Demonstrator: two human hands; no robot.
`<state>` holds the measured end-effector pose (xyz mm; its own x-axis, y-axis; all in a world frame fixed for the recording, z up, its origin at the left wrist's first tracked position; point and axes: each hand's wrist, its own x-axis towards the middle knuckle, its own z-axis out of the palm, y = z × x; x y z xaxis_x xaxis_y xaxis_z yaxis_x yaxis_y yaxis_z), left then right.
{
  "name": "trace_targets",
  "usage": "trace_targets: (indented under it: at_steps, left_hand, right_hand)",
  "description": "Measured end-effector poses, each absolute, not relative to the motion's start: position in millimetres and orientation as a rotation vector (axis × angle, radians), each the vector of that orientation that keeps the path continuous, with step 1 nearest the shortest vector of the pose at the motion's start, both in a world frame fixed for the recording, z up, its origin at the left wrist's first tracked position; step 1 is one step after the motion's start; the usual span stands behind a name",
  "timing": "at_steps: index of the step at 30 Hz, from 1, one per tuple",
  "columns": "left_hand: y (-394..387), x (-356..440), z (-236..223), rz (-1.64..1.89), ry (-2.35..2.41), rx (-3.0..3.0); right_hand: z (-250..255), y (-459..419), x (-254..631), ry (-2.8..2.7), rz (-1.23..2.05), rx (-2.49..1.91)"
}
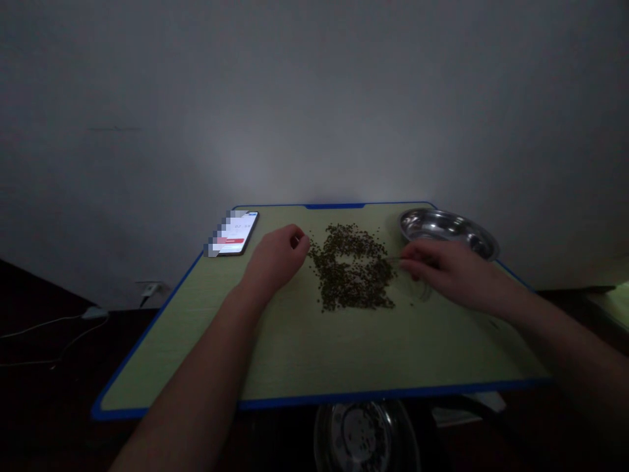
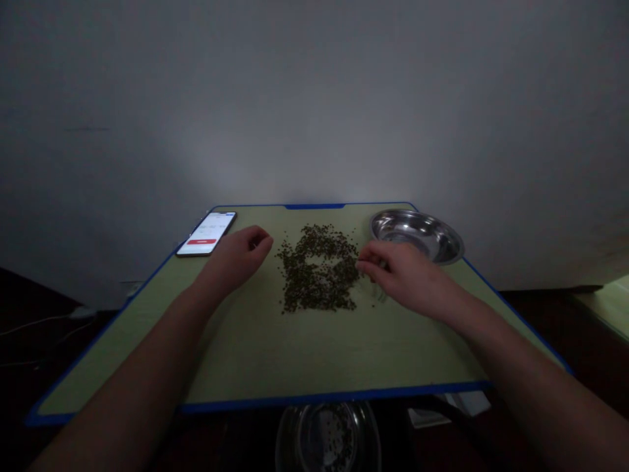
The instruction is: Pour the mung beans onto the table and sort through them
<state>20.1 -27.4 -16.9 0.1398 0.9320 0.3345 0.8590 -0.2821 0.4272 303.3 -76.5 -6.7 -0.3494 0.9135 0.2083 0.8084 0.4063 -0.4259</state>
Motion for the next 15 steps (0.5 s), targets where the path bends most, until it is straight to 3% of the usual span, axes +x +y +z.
trace_targets:
  at_steps: [7, 15]
  left_hand:
    - [-29, 21, -17, 0.813, 1.758, 2.287]
    - [-27, 22, -18, 0.801, 1.716, 2.305]
  right_hand:
    - [-22, -70, 281, -2.455, -0.043, -1.557]
    - [-21, -86, 268, -2.548, 0.072, -1.407]
